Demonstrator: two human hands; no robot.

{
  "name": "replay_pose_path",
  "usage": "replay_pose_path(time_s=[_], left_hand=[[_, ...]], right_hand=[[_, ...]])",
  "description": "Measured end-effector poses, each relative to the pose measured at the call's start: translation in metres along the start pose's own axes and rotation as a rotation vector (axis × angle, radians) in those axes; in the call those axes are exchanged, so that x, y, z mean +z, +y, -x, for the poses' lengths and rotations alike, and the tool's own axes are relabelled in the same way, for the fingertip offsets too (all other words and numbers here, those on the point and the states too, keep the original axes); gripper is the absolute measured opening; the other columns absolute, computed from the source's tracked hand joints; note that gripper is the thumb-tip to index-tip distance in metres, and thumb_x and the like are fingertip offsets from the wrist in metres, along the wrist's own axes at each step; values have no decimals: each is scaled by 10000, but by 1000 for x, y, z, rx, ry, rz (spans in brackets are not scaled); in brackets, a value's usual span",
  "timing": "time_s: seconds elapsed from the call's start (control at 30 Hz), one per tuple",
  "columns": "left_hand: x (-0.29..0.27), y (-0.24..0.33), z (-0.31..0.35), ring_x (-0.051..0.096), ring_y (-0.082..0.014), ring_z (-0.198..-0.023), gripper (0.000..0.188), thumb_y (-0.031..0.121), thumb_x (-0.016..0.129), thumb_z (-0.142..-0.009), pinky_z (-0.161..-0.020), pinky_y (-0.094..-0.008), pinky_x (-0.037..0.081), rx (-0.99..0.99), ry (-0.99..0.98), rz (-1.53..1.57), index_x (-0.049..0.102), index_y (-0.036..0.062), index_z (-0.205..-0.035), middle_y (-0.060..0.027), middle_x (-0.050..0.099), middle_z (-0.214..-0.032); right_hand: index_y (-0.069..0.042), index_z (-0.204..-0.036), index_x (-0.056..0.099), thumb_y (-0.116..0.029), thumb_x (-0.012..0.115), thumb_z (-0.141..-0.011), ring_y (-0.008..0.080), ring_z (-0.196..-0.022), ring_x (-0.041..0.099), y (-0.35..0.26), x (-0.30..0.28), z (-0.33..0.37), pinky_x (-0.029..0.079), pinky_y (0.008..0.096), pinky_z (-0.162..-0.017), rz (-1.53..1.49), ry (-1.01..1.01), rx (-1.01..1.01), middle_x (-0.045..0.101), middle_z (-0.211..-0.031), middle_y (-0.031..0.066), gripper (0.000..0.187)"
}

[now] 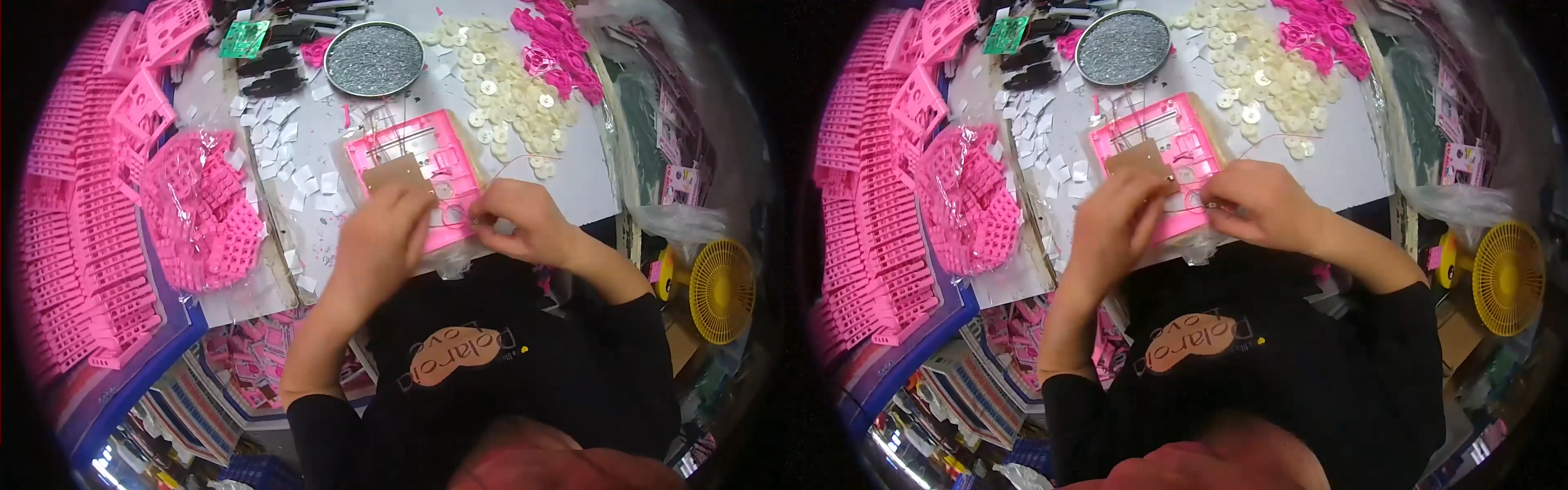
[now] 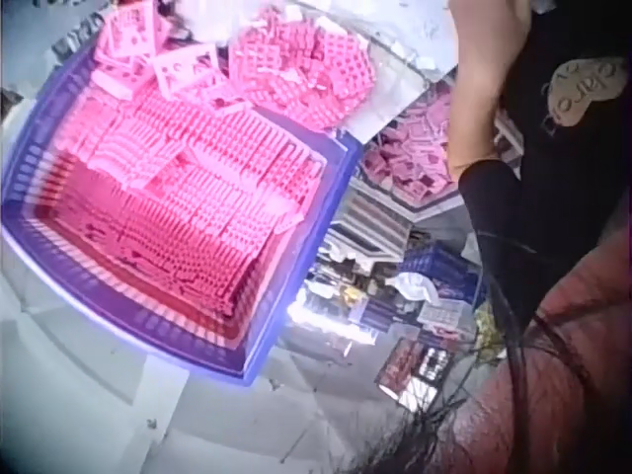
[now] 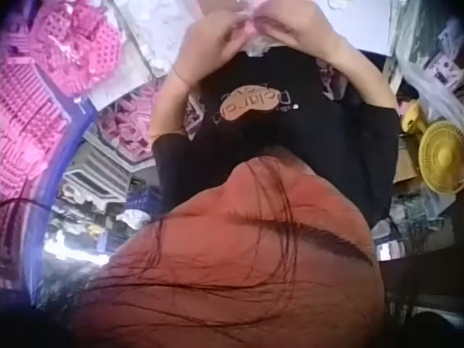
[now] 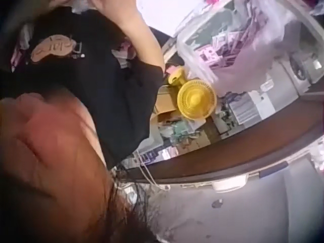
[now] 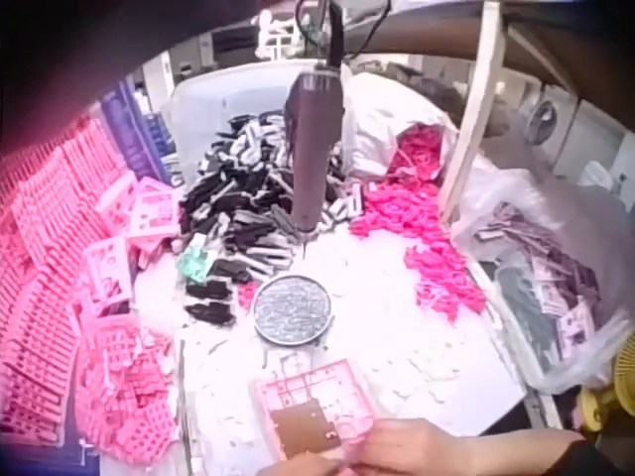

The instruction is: Assembling an electronic toy device by installing components and a circuit board into a pink plastic housing.

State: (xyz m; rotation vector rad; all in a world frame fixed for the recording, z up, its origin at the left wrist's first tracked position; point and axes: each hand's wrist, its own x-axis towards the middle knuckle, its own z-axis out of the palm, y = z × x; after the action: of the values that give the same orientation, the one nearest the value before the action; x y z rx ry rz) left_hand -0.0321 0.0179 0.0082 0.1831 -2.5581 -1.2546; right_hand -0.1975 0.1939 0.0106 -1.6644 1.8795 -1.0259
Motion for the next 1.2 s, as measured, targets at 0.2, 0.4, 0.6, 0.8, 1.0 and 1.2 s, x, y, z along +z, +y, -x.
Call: replay_pose_path(time_s=[0.2, 0.4, 0.6, 0.8, 1.0, 1.2], left_hand=[[27, -24, -45, 618, -234, -827, 93, 162, 667, -768, -714, -400, 462, 467, -261, -390, 676, 130, -855, -27, 596, -823], [27, -25, -53, 633, -245, -729, 153, 133, 644, -859, -677, -381, 492, 103, -190, -100, 701, 85, -993, -60, 661, -956], [26, 0, -26, 643, -308, -762, 359, 49, 691, -859, -711, -395, 549, -64, 173, 143, 603, 17, -1205, -128, 659, -974], [48, -5, 28, 621, -268, -789, 288, 69, 708, -804, -629, -386, 519, 142, -49, -152, 646, 64, -1085, -73, 636, -904], [52, -6, 32, 625, -223, -797, 389, 76, 688, -774, -597, -355, 511, 143, -104, -267, 691, 162, -1154, -18, 630, -915], [51, -5, 30, 595, -195, -812, 542, 119, 622, -781, -589, -342, 498, 228, -187, -365, 633, 168, -1320, -12, 567, -879]], right_hand=[[-64, -1025, 666, -57, 713, -831, 261, -675, 636, -14, 13, 25, 496, 366, -611, -194, -6, 278, 643, -770, 86, 199], [-13, -923, 608, -66, 697, -757, 288, -760, 595, -17, 23, 30, 528, 383, -626, 384, -63, -13, 604, -797, 98, 196], [0, -836, 635, -110, 661, -717, 261, -777, 607, -25, 5, 14, 536, 350, -579, 595, -393, -100, 611, -789, 102, 165], [-12, -838, 650, -130, 645, -715, 236, -758, 608, -31, -1, -6, 536, 337, -534, 701, -669, -161, 610, -749, 74, 171], [-123, -879, 724, -141, 720, -770, 255, -621, 627, 23, -17, 16, 486, 386, -529, 395, -270, -160, 593, -651, 43, 111], [-158, -1148, 727, -194, 793, -789, 218, -514, 566, 40, 2, 46, 417, 386, -436, 393, -20, -174, 531, -579, 20, 367]])
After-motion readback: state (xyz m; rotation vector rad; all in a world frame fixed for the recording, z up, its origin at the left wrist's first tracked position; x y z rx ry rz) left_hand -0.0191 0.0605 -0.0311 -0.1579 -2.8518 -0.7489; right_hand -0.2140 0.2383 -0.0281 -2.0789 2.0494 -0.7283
